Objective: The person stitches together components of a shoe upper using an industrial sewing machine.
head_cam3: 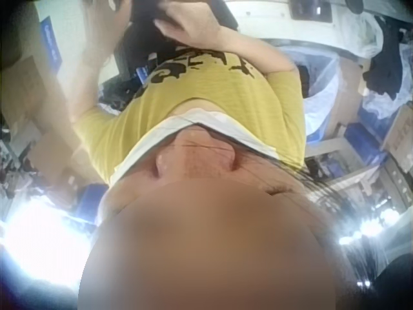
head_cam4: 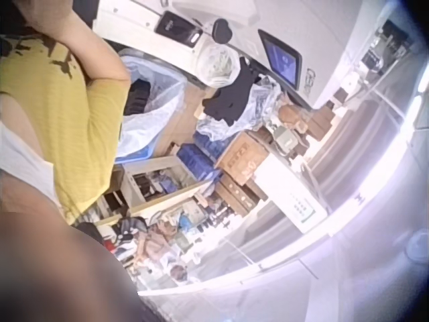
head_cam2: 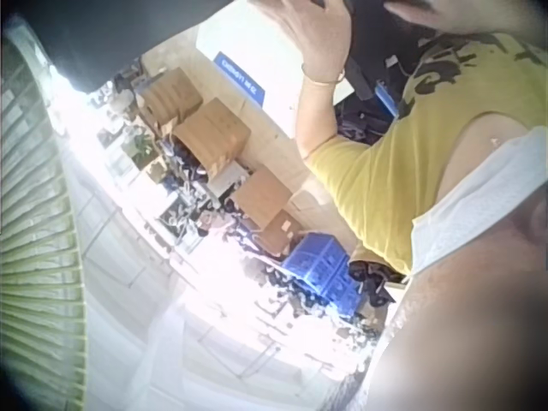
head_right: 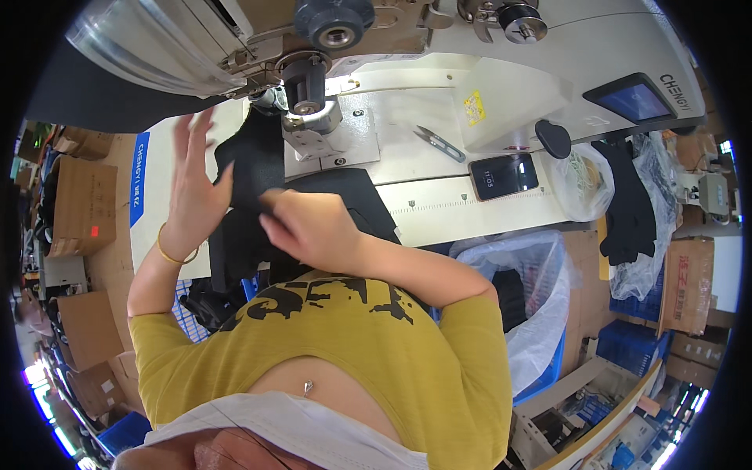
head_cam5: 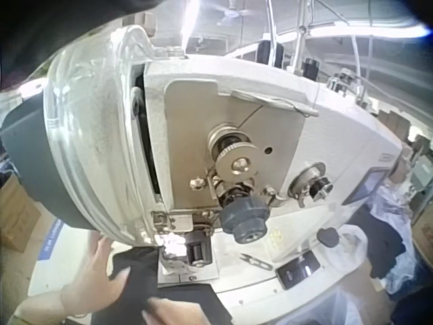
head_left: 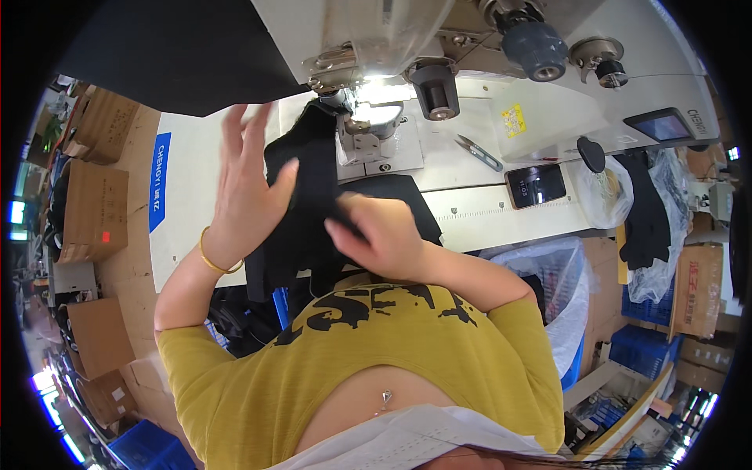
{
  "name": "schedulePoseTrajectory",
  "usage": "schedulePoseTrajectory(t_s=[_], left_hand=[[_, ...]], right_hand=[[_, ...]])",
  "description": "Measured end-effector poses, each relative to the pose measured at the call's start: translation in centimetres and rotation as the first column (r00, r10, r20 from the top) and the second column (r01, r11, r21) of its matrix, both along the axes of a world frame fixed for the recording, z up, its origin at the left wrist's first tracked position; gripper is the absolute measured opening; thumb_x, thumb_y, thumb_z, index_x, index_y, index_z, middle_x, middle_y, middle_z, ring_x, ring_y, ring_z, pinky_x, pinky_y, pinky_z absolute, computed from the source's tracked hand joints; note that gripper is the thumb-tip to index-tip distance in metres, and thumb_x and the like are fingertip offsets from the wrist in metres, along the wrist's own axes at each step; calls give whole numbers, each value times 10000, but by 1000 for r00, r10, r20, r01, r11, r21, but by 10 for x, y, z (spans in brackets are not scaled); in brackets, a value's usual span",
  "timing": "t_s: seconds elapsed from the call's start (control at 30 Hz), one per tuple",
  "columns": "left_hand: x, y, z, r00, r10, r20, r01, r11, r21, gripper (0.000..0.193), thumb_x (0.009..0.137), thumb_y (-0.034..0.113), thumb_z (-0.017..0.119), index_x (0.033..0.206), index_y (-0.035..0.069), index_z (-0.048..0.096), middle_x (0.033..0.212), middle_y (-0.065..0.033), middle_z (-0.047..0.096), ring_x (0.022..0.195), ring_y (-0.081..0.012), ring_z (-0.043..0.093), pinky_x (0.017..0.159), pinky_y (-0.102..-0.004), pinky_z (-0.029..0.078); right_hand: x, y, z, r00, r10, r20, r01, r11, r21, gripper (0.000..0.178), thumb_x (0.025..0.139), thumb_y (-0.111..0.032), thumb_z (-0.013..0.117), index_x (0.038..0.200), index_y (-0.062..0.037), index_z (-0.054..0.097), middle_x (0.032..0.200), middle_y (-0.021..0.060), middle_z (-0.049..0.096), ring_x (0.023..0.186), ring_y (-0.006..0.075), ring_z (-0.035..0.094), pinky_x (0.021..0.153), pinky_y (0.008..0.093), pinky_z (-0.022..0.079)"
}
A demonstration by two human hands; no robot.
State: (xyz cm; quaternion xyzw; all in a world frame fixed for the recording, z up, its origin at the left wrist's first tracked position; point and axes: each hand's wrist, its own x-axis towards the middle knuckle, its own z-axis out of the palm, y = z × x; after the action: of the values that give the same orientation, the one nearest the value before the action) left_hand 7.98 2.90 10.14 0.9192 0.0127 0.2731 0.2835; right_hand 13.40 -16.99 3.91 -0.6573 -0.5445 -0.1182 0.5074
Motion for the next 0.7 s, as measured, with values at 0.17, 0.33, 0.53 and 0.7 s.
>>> schedulePoseTrajectory(t_s=[0.17, 0.33, 0.53, 0.7], left_hand=[[30, -2, 22, 874, -355, -332, 92, 792, -604, 283, 954, 215, 604, 1067, -41, 640, 736, -43, 637, 625, -73, 575, 571, -224, 471], [59, 0, 19, 874, -295, -386, 48, 843, -536, 280, 889, 180, 667, 1053, -46, 637, 638, -20, 612, 532, -44, 532, 476, -199, 408], [60, -3, 14, 902, -278, -329, 37, 810, -585, 228, 851, 139, 685, 964, -48, 621, 582, -18, 586, 493, -46, 508, 445, -207, 378], [61, -7, 15, 912, -249, -326, 4, 800, -600, 245, 848, 144, 693, 955, -61, 613, 564, -25, 575, 482, -51, 504, 441, -211, 378]], right_hand=[[15, 0, 21, 298, 207, -932, -250, 959, 133, 239, 942, -93, 580, 1147, 20, 534, 870, 102, 685, 622, 179, 689, 527, 231, 546], [33, 10, 23, 218, 255, -942, -279, 941, 190, 244, 923, -73, 583, 1137, 34, 539, 861, 119, 681, 606, 192, 685, 500, 247, 552], [36, 10, 20, 189, 290, -938, -298, 927, 226, 242, 910, -73, 592, 1120, 39, 544, 810, 117, 677, 569, 193, 675, 467, 256, 542], [38, 8, 22, 184, 300, -936, -284, 928, 242, 237, 910, -79, 597, 1111, 36, 545, 800, 115, 674, 561, 191, 671, 465, 258, 542]])
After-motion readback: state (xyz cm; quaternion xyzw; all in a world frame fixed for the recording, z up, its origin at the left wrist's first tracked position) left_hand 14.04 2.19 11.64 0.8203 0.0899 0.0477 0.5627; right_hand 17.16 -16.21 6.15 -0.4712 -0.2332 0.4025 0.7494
